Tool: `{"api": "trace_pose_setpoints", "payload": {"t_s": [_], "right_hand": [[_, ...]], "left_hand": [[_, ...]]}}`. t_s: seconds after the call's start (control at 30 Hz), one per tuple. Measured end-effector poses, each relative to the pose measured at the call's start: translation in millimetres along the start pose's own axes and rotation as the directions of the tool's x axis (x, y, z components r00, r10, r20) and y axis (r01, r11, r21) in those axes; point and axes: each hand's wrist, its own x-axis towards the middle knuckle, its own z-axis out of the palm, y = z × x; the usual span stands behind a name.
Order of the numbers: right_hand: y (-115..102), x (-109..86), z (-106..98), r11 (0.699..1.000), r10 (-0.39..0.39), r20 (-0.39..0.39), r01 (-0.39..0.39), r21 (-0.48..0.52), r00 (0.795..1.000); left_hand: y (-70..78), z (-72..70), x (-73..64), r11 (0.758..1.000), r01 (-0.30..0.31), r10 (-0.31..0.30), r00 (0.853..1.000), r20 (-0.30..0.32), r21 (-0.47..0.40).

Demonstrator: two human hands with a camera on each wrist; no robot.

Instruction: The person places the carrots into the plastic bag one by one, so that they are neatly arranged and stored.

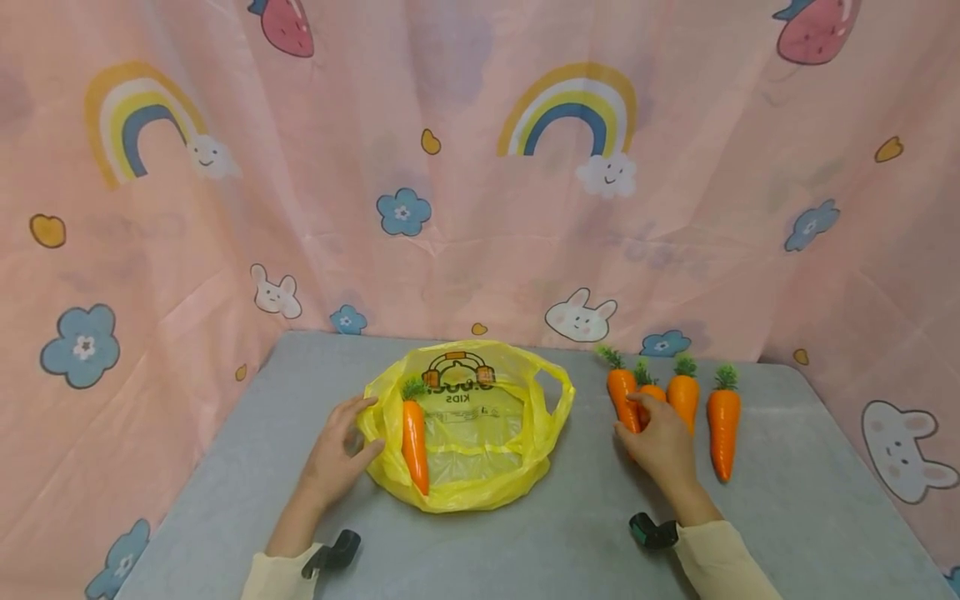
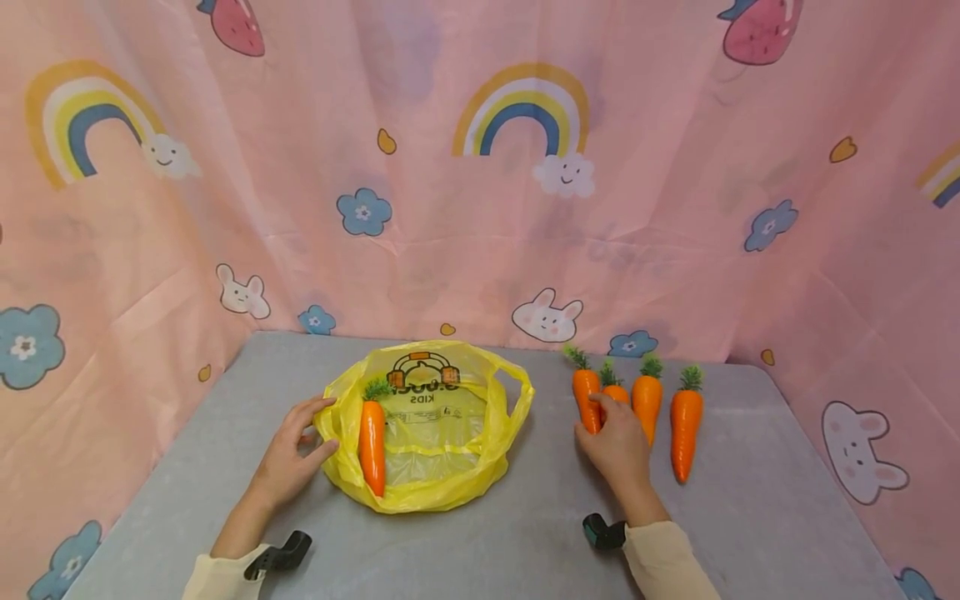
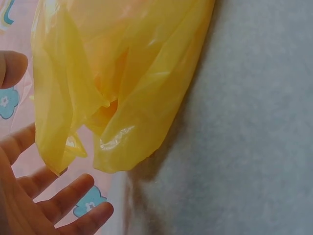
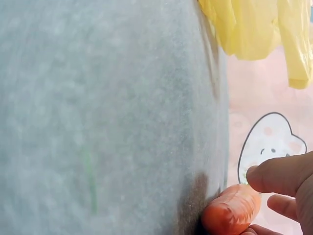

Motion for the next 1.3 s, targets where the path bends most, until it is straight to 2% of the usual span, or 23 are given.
{"api": "trace_pose_setpoints", "payload": {"t_s": [0.17,0.53,0.97,1.3], "right_hand": [[-1.8,1.8,0.4,0.999,-0.019,0.019,0.020,-0.038,1.000],[-1.6,4.1,5.9,0.994,0.000,0.056,0.006,-0.109,0.998],[0.0,5.7,9.8,0.997,0.001,0.021,0.001,-0.075,1.000],[-4.8,7.6,10.8,0.993,-0.026,0.072,0.033,-0.110,0.997]], "left_hand": [[-0.1,0.5,1.4,1.000,-0.001,0.001,1.000,-0.004,-0.003],[-1.5,1.1,1.8,1.000,-0.002,0.002,1.000,-0.004,0.002],[-0.1,2.2,1.9,1.000,0.014,-0.015,1.000,0.010,0.011],[0.3,0.6,1.1,1.000,0.020,-0.020,1.000,0.011,-0.003]]}}
